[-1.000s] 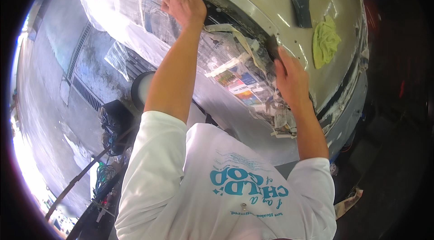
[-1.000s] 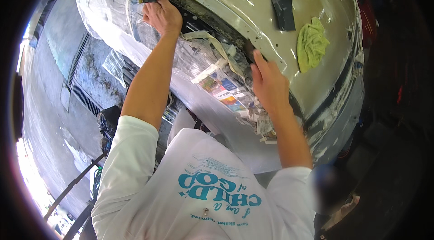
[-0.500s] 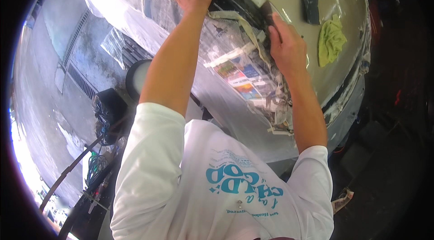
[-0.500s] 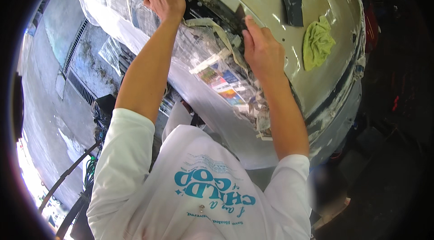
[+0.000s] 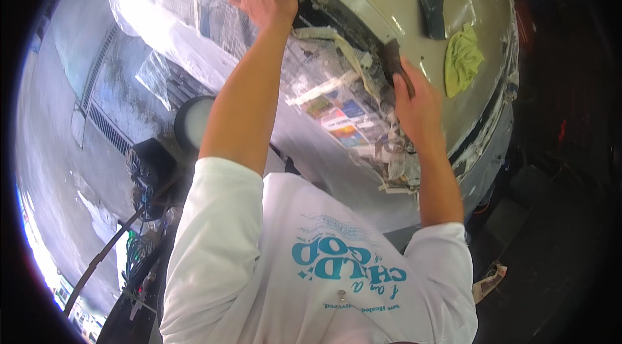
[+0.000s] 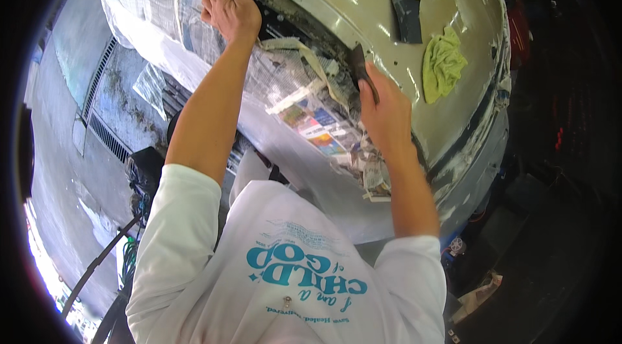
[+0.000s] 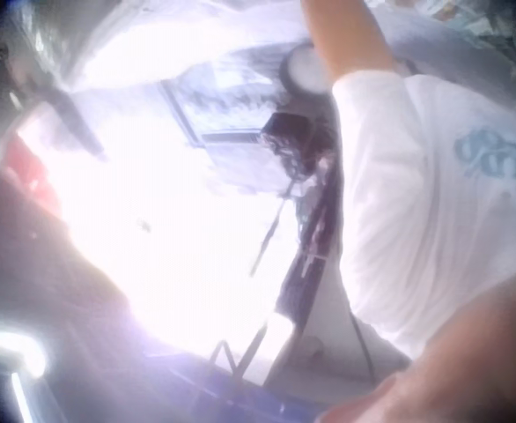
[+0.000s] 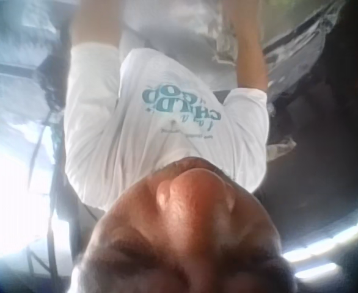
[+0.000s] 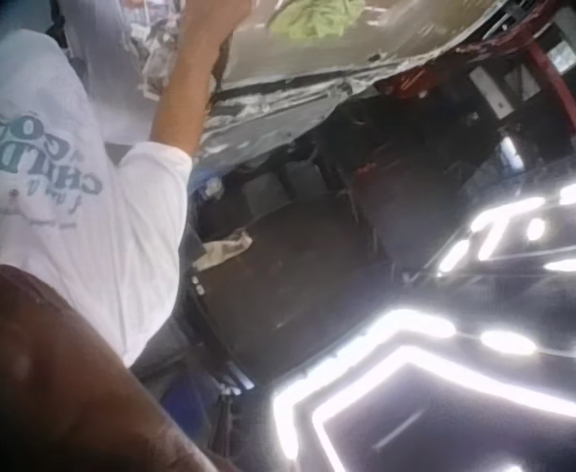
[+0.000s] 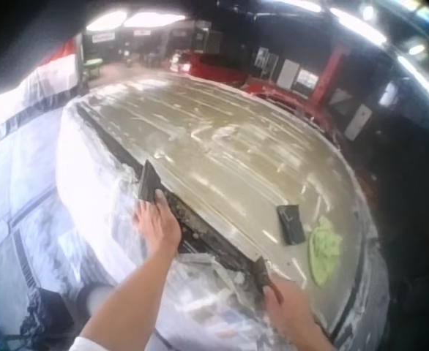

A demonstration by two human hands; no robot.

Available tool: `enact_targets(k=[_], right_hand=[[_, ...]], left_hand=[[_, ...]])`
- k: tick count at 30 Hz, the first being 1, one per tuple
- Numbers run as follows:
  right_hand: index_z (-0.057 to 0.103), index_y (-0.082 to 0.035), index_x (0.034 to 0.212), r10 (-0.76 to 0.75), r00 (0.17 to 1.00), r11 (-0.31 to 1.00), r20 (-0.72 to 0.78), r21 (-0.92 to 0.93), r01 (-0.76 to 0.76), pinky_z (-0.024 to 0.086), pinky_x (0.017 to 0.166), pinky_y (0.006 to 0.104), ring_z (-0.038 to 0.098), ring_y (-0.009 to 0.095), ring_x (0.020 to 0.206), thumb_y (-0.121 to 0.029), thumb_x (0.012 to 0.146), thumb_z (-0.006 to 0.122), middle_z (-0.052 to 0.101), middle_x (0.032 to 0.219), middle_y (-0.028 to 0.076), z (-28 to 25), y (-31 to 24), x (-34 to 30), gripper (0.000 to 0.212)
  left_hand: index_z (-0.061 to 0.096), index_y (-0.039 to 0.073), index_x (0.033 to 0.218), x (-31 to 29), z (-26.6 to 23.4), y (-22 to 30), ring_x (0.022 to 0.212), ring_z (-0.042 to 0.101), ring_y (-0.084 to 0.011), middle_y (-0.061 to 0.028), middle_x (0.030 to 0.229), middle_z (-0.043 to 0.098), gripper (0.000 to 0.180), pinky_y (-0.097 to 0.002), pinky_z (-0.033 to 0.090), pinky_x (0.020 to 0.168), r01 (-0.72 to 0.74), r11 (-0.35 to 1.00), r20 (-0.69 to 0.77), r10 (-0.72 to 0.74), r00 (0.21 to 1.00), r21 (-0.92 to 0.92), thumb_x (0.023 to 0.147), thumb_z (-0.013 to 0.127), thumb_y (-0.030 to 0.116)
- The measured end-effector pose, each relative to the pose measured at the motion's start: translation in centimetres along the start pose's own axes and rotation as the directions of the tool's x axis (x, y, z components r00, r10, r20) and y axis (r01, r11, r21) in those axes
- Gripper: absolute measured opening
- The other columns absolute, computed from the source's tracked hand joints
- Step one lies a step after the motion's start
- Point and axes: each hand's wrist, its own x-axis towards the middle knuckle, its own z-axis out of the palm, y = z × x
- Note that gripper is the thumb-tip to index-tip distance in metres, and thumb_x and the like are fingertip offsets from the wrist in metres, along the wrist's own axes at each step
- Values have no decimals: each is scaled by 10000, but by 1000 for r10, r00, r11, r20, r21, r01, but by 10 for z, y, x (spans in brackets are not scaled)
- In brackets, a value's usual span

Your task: The person uses two scrapers to remove paint from the hood of a car. The car is masked with plastic and newspaper. The person repeatedly scrapes the surface, occasionally dipping the scrapers into a bucket of liquid.

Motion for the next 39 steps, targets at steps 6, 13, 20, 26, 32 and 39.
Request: enact_targets(k=[6, 13, 20, 26, 32, 39], right_hand=[[730, -23, 1308, 112, 992, 994, 52, 1, -112, 600, 815, 428, 753, 417, 958, -84, 984, 749, 764, 1133, 244, 2, -2, 15, 330], [731, -32, 1317, -12, 999, 998, -34, -65, 10, 595, 837, 443, 748, 418, 949, -107, 996, 739, 764, 1131, 238, 5, 5, 6, 330], [738, -21, 1306, 109, 993, 991, -37, 83, -106, 595, 881, 407, 764, 398, 1003, -139, 1004, 733, 769, 1176, 243, 2, 0, -19, 324], [725, 0, 1312, 63, 998, 998, 19, 0, -63, 595, 871, 380, 783, 367, 982, -140, 1020, 711, 782, 1120, 232, 5, -1, 9, 324], [727, -1, 1313, 252, 967, 967, 29, 35, -253, 581, 785, 362, 776, 285, 835, -149, 1024, 715, 786, 1061, 225, -3, -17, 11, 326], [726, -8, 1337, 164, 982, 976, 99, 126, -176, 580, 827, 323, 768, 239, 845, -175, 1024, 724, 799, 1100, 216, -4, 5, 7, 355]], left_hand=[[591, 110, 1451, 2, 7, -5, 1335, 500, -343, -115, 1393, 635, 540, -528, 242, 1170, 48, 997, 74, -52, 996, 58, 1162, 337, 488], [582, 111, 1454, 3, 7, 3, 1347, 487, -342, -122, 1366, 641, 539, -521, 232, 1179, -21, 1000, 12, 21, 1000, -10, 1167, 312, 478], [576, 106, 1464, 1, 1, -3, 1340, 488, -340, -104, 1393, 639, 534, -524, 235, 1173, -43, 999, 10, 43, 999, 8, 1167, 317, 465], [640, 25, 1393, -2, 13, -19, 1345, 543, -378, -173, 1393, 662, 479, -544, 332, 1157, -77, 963, 5, 79, 997, 257, 1146, 423, 373], [548, 113, 1497, 2, 4, -1, 1358, 484, -327, -91, 1416, 628, 564, -517, 221, 1192, -19, 999, 44, 18, 999, 40, 1168, 292, 492], [566, 125, 1476, 1, -2, -1, 1351, 485, -326, -93, 1397, 637, 556, -512, 222, 1196, 22, 999, 65, -24, 998, 33, 1165, 295, 498]])
